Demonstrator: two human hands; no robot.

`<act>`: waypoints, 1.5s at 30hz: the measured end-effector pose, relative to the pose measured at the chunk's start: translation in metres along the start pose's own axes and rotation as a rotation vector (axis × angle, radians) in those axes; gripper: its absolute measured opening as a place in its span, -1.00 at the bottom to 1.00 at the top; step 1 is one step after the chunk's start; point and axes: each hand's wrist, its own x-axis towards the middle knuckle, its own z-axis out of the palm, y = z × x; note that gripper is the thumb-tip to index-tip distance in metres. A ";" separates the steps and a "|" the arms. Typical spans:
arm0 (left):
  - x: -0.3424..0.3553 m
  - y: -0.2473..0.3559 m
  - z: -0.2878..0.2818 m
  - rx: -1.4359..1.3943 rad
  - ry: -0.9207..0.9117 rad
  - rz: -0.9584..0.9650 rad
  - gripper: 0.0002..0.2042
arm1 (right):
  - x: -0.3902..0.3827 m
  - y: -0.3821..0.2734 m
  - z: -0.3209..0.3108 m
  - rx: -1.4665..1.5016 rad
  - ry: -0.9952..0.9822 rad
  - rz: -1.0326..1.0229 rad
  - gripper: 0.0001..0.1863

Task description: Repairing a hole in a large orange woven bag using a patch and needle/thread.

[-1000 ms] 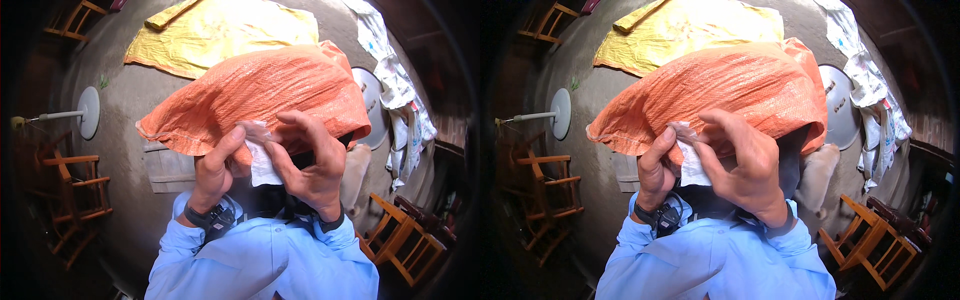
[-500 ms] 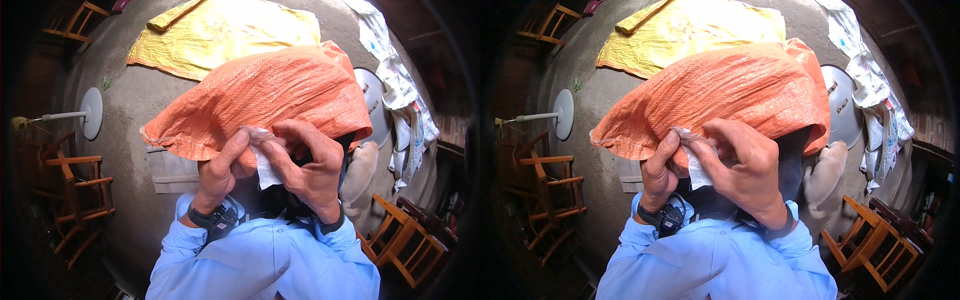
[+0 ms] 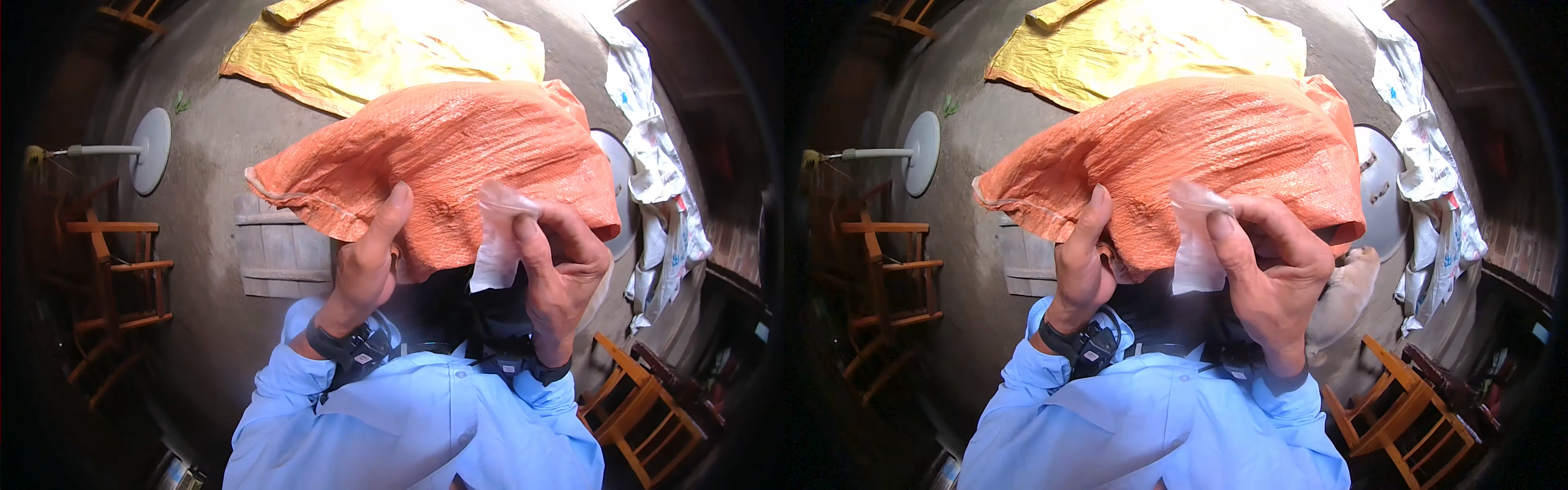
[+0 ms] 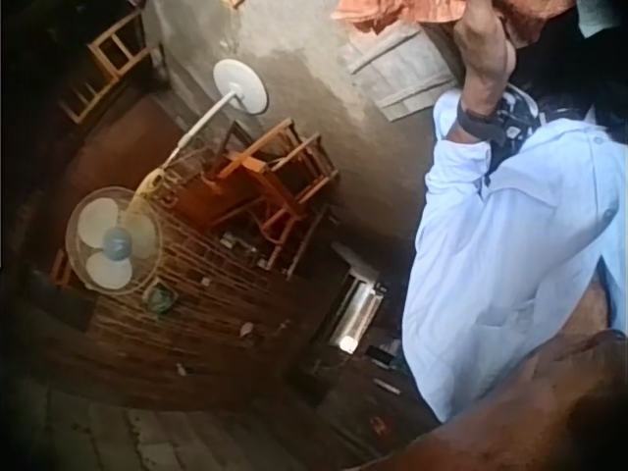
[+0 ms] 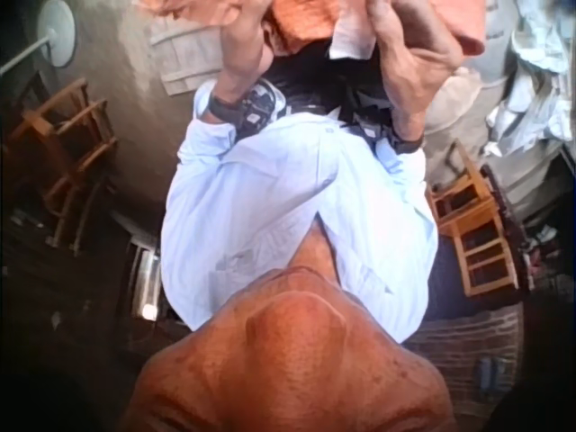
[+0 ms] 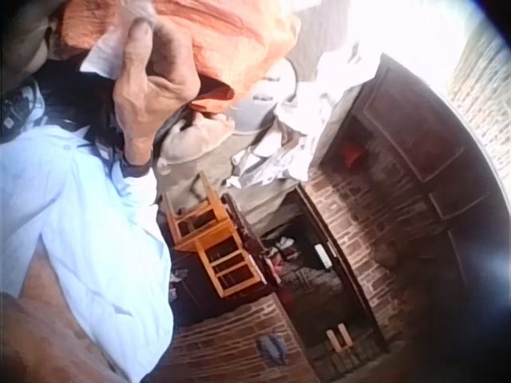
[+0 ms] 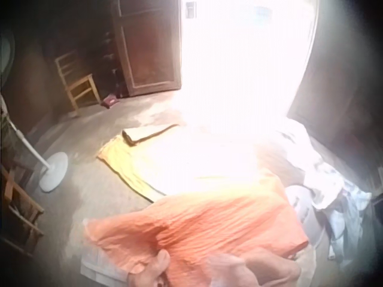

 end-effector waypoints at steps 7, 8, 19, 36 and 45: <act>-0.003 0.002 0.003 0.112 -0.046 0.048 -0.53 | -0.001 -0.013 0.016 -0.042 -0.149 0.071 -0.91; -0.003 0.002 0.002 0.119 -0.057 0.052 -0.53 | 0.001 -0.010 0.018 -0.117 -0.160 0.044 -0.91; -0.003 -0.001 0.000 0.176 -0.064 0.088 -0.51 | 0.005 0.006 0.026 -0.223 -0.050 0.034 -0.86; -0.004 0.006 0.010 0.135 -0.037 -0.143 -0.71 | 0.004 0.013 0.027 -0.305 -0.109 -0.128 -0.85; 0.001 0.001 0.013 0.161 0.055 -0.010 -0.73 | 0.005 0.012 0.014 -0.223 -0.221 0.034 -0.87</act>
